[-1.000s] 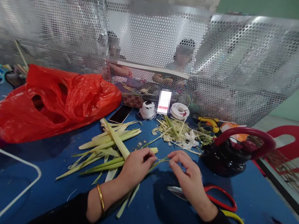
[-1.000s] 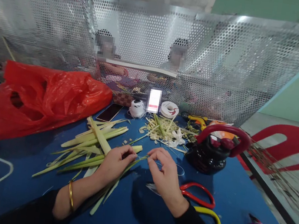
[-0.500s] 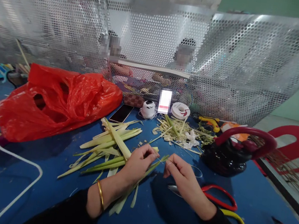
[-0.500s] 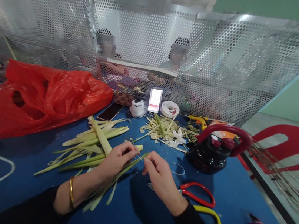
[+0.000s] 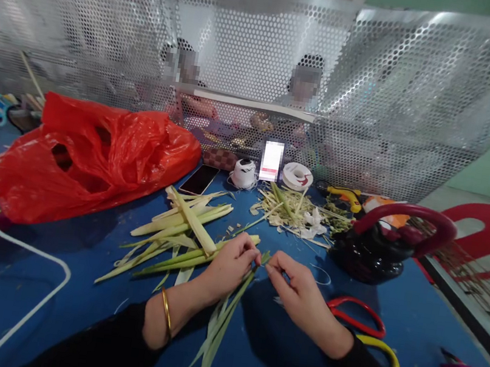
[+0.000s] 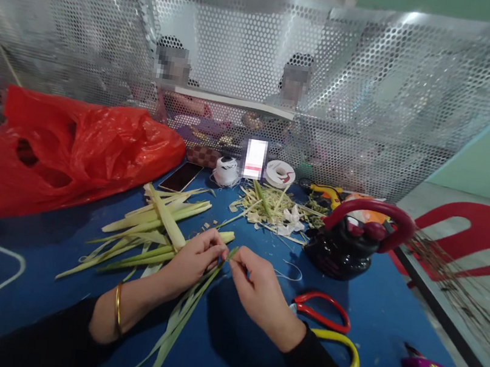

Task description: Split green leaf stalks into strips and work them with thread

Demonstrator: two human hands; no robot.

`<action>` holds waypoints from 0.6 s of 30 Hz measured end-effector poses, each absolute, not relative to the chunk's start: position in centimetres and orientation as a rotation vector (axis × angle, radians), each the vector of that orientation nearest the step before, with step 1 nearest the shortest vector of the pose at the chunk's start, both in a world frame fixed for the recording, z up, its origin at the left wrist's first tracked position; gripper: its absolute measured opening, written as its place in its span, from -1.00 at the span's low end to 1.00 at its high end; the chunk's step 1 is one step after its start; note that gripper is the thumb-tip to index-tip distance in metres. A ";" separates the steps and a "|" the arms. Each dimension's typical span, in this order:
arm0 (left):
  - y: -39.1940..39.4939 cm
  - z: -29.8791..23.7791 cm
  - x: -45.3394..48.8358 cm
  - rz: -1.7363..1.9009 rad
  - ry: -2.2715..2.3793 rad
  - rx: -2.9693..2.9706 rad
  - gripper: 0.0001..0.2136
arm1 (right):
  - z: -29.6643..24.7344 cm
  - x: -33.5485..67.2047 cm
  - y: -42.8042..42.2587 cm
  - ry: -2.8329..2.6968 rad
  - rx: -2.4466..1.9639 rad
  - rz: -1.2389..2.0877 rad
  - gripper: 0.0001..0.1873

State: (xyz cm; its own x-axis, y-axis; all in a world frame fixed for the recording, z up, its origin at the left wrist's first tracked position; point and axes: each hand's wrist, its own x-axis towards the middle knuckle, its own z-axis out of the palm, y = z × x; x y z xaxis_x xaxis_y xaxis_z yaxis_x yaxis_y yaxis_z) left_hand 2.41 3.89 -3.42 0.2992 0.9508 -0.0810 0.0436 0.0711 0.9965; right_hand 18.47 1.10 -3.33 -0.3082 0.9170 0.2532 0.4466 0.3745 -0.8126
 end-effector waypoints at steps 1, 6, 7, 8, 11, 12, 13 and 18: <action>3.9 -3.5 2.4 0.913 1.055 1.314 -0.87 | -3.3 18.4 1.1 -1.918 -1.181 0.811 -0.72; 4.2 -3.8 2.3 0.905 1.112 1.383 -0.89 | -3.5 18.2 1.3 -1.817 -1.243 0.841 -0.72; 4.2 -3.8 2.3 0.922 1.109 1.409 -0.89 | -3.5 18.2 1.4 -1.774 -1.255 0.853 -0.75; 4.3 -3.8 2.3 0.947 1.102 1.439 -0.90 | -3.5 18.2 1.4 -1.735 -1.266 0.861 -0.81; 4.1 -3.5 2.2 1.041 1.091 1.521 -0.87 | -3.6 18.0 1.5 -1.691 -1.291 0.847 -0.92; 4.0 -3.4 2.2 1.062 1.093 1.546 -0.86 | -3.7 18.0 1.5 -1.698 -1.291 0.831 -0.92; 3.9 -3.2 2.2 1.076 1.096 1.570 -0.86 | -3.8 18.0 1.5 -1.709 -1.283 0.813 -0.95; 3.4 -2.5 2.4 1.107 1.047 1.446 -0.85 | -4.0 17.9 1.6 -1.607 -1.248 0.792 -0.84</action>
State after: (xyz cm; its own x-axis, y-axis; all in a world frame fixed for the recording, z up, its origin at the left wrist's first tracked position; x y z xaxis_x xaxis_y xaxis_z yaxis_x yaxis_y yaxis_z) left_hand 2.36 3.37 -2.51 0.2079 0.9712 0.1163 0.0616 -0.1317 0.9894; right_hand 17.86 1.58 -3.99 -0.0607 0.9593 0.2759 0.3659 0.2786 -0.8880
